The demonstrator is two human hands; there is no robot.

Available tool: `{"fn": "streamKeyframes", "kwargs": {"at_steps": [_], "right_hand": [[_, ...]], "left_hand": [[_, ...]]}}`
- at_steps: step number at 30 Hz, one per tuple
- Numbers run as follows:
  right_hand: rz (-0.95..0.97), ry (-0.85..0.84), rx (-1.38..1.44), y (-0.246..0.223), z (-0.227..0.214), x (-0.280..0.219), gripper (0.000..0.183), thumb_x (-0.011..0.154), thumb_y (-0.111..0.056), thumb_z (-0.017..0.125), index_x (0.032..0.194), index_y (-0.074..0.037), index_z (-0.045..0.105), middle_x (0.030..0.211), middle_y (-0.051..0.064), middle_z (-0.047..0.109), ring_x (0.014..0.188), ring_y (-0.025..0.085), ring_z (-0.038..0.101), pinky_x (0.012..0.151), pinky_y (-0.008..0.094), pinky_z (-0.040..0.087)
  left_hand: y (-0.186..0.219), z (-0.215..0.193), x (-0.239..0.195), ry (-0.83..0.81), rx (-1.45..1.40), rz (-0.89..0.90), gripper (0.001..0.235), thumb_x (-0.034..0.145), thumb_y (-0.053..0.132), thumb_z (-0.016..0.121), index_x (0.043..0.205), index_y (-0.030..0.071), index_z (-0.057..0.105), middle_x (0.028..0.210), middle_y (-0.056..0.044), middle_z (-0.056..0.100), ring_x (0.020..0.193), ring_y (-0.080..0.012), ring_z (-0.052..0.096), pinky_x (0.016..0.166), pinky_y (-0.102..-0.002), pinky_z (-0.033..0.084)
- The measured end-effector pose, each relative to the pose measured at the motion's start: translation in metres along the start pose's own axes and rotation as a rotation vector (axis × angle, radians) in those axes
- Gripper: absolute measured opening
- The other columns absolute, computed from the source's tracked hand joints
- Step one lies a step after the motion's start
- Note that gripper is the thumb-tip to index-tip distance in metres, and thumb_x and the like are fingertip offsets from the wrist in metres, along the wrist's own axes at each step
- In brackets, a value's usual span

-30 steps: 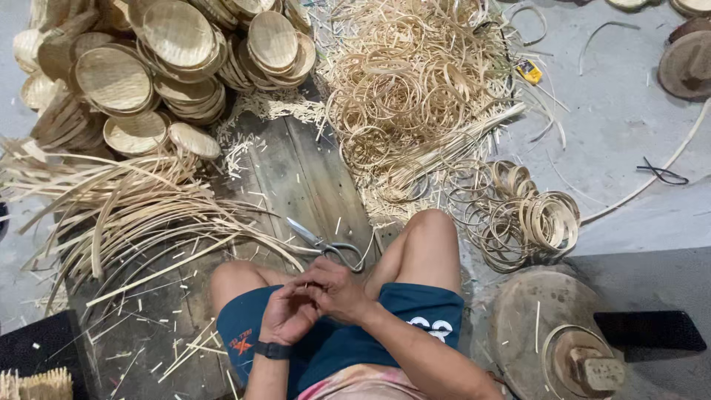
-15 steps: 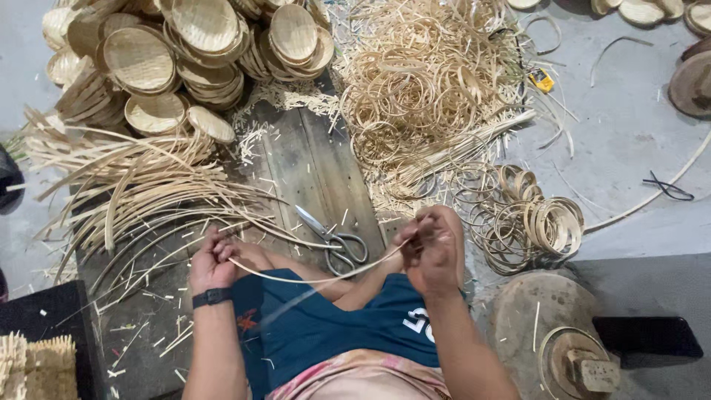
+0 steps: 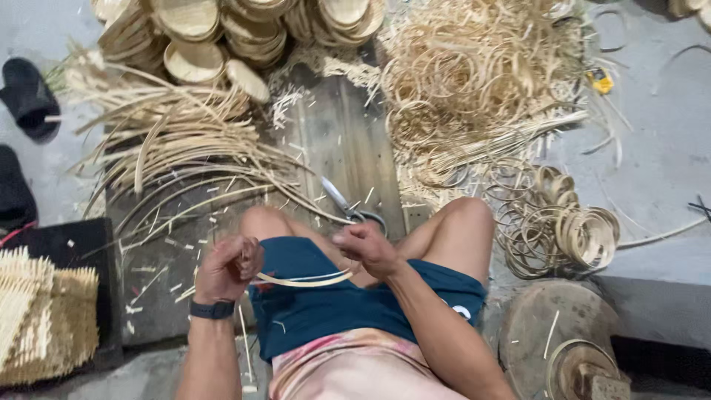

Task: The person sits on the floor and repeatedly bends thin bamboo strips into circular rims, securing the ends by hand. They use scissors to trim the ends of the strips and place the finished rims into a growing pile nearby.

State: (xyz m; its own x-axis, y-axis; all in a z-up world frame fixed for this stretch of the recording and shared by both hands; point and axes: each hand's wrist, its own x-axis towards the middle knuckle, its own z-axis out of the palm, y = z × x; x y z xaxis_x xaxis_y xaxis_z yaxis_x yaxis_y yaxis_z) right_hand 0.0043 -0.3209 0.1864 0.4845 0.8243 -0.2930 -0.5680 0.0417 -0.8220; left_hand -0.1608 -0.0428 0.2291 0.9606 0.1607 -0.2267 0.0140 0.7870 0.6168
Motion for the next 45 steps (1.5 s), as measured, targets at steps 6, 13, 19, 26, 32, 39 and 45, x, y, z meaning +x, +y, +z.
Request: {"fn": "streamKeyframes", "kwargs": {"at_steps": [6,13,19,26,32,39,45], "right_hand": [[-0.149,0.072,-0.331,-0.011,0.028,0.047,0.023,0.093,-0.022,0.072,0.078,-0.005,0.068,0.070,-0.006,0.061,0.068,0.002,0.052,0.060,0.021,0.042],[-0.287,0.369,-0.422,-0.007,0.081,0.047,0.012,0.090,-0.008,0.083,0.094,-0.004,0.072,0.079,-0.002,0.065,0.070,0.005,0.054,0.061,0.022,0.043],[-0.675,0.031,-0.844,-0.028,0.093,0.029,0.031,0.085,0.005,0.073,0.112,-0.011,0.076,0.107,0.007,0.071,0.094,0.020,0.070,0.078,0.032,0.056],[-0.815,-0.146,-1.171,-0.052,0.110,0.024,0.055,0.070,0.010,0.069,0.118,-0.017,0.074,0.107,0.006,0.069,0.094,0.027,0.071,0.076,0.036,0.058],[-0.837,-0.133,-1.224,-0.047,0.113,0.024,0.054,0.068,0.010,0.070,0.115,-0.017,0.075,0.108,0.006,0.070,0.093,0.029,0.071,0.074,0.038,0.057],[-0.639,0.070,-0.931,-0.037,0.108,0.022,0.023,0.084,-0.003,0.084,0.103,-0.009,0.072,0.103,0.006,0.073,0.093,0.023,0.073,0.083,0.032,0.058],[-0.391,0.103,-0.781,-0.053,0.100,0.012,0.036,0.085,-0.004,0.077,0.119,-0.002,0.066,0.099,0.007,0.061,0.086,0.019,0.059,0.079,0.029,0.049]], "left_hand": [[0.022,0.002,-0.016,0.376,0.645,-0.106,0.027,0.088,0.021,0.076,0.070,0.005,0.065,0.060,0.002,0.054,0.051,-0.0067,0.042,0.046,-0.025,0.029],[0.007,0.009,-0.020,0.512,0.566,-0.022,0.026,0.094,0.021,0.078,0.077,0.004,0.068,0.066,0.003,0.056,0.055,-0.0054,0.045,0.049,-0.023,0.033],[0.033,0.011,-0.021,0.203,0.499,-0.189,0.024,0.093,0.024,0.073,0.100,0.001,0.078,0.078,-0.001,0.072,0.067,-0.0080,0.065,0.061,-0.022,0.053],[0.054,0.034,0.004,0.160,0.940,-0.443,0.029,0.090,0.025,0.075,0.091,-0.003,0.081,0.074,-0.009,0.078,0.064,-0.0151,0.075,0.055,-0.026,0.056],[0.043,0.039,0.016,0.142,0.827,-0.551,0.027,0.089,0.024,0.076,0.085,-0.003,0.077,0.072,-0.011,0.076,0.061,-0.0164,0.074,0.055,-0.028,0.060],[0.028,0.033,0.012,0.225,0.750,-0.553,0.021,0.085,0.017,0.078,0.079,-0.003,0.073,0.068,-0.011,0.073,0.057,-0.0173,0.071,0.052,-0.031,0.061],[0.025,0.034,0.004,0.216,0.769,-0.608,0.021,0.086,0.018,0.078,0.079,0.000,0.072,0.066,-0.006,0.070,0.052,-0.0126,0.064,0.046,-0.025,0.051]]}}
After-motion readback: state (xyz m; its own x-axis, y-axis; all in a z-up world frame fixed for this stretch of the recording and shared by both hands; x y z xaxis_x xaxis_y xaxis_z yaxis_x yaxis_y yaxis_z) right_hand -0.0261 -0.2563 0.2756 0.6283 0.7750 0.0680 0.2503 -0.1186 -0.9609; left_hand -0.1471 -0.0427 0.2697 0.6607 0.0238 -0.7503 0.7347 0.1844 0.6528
